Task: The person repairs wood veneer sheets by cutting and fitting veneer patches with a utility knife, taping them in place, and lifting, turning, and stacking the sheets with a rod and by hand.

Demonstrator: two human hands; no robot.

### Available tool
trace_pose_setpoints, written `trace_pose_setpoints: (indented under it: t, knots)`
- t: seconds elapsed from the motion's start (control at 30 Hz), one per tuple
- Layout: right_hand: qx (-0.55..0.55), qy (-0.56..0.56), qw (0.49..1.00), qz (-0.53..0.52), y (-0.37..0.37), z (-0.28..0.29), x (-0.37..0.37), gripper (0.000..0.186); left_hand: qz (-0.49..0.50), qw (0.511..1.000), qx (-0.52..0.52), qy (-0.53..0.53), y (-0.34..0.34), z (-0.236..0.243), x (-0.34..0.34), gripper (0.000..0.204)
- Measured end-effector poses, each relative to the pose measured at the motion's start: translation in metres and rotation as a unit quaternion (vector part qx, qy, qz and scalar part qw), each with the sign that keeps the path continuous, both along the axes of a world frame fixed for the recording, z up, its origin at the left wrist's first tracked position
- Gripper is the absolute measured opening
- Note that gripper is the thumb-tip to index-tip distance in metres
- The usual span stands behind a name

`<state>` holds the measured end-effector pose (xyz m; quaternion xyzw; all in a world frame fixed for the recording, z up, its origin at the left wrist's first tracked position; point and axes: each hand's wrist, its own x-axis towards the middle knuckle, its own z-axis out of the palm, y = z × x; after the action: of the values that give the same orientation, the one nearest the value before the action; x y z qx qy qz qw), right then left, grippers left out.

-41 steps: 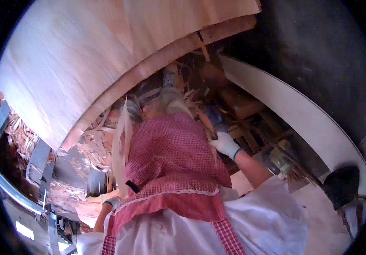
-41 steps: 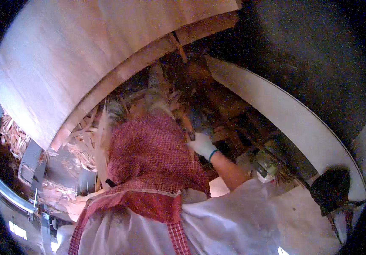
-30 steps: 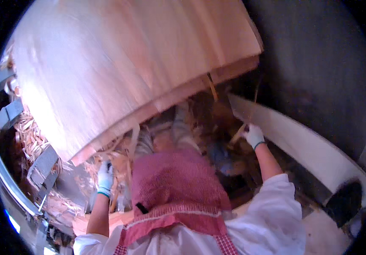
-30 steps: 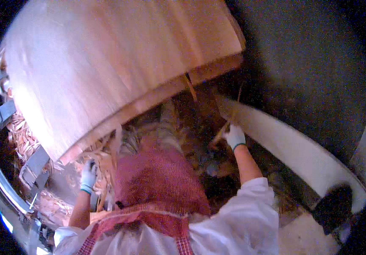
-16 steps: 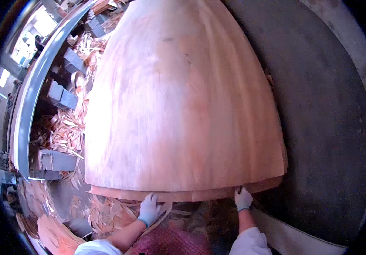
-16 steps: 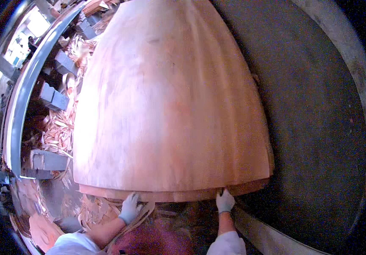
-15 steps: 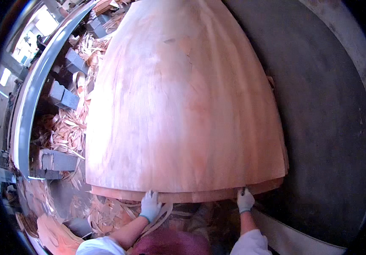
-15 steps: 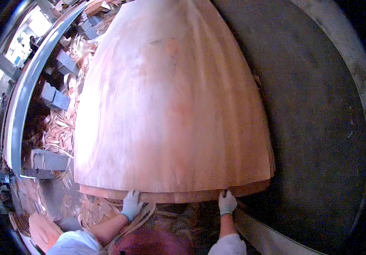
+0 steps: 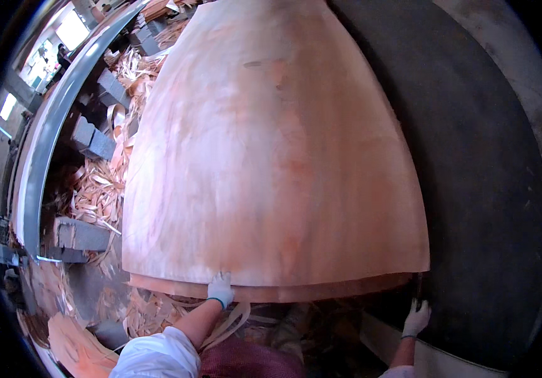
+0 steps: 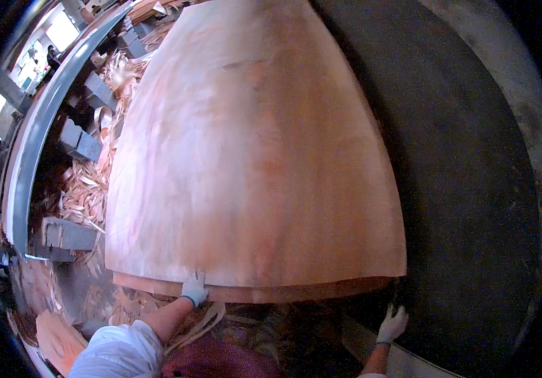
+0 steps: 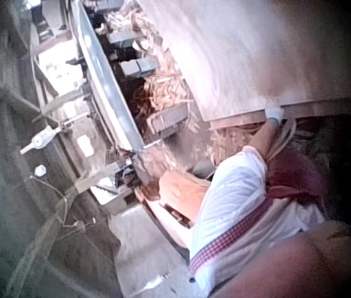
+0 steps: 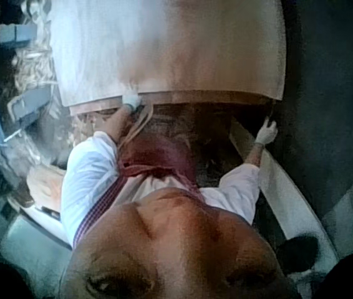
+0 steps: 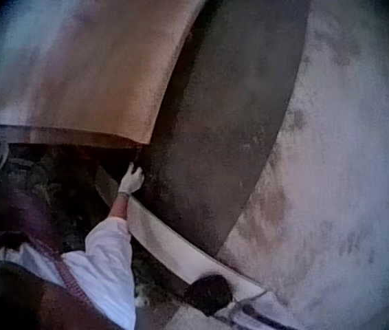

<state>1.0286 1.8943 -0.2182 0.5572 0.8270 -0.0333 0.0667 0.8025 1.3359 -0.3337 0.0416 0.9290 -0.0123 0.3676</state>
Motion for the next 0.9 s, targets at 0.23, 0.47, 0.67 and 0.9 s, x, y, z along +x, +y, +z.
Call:
trace_pose_setpoints:
  t: [0.23,0.47,0.67,0.9]
  knots:
    - [0.048,0.064,0.995,0.05,0.021,0.038,-0.092,0.049,0.061,0.998,0.027,-0.002,0.01,0.021,-0.008,0.059]
    - [-0.127,0.177,0.962,0.164,-0.134,0.094,-0.165,0.031,0.079,0.956,0.283,-0.024,0.023,0.083,-0.008,0.067]
    - [-0.425,0.334,0.825,0.164,-0.419,0.148,-0.159,0.034,0.402,0.651,0.629,-0.137,0.093,0.272,-0.083,0.052]
    - [-0.459,0.283,0.768,0.345,-0.49,0.223,-0.186,0.029,0.458,0.698,0.55,0.011,-0.124,0.283,-0.183,0.036]
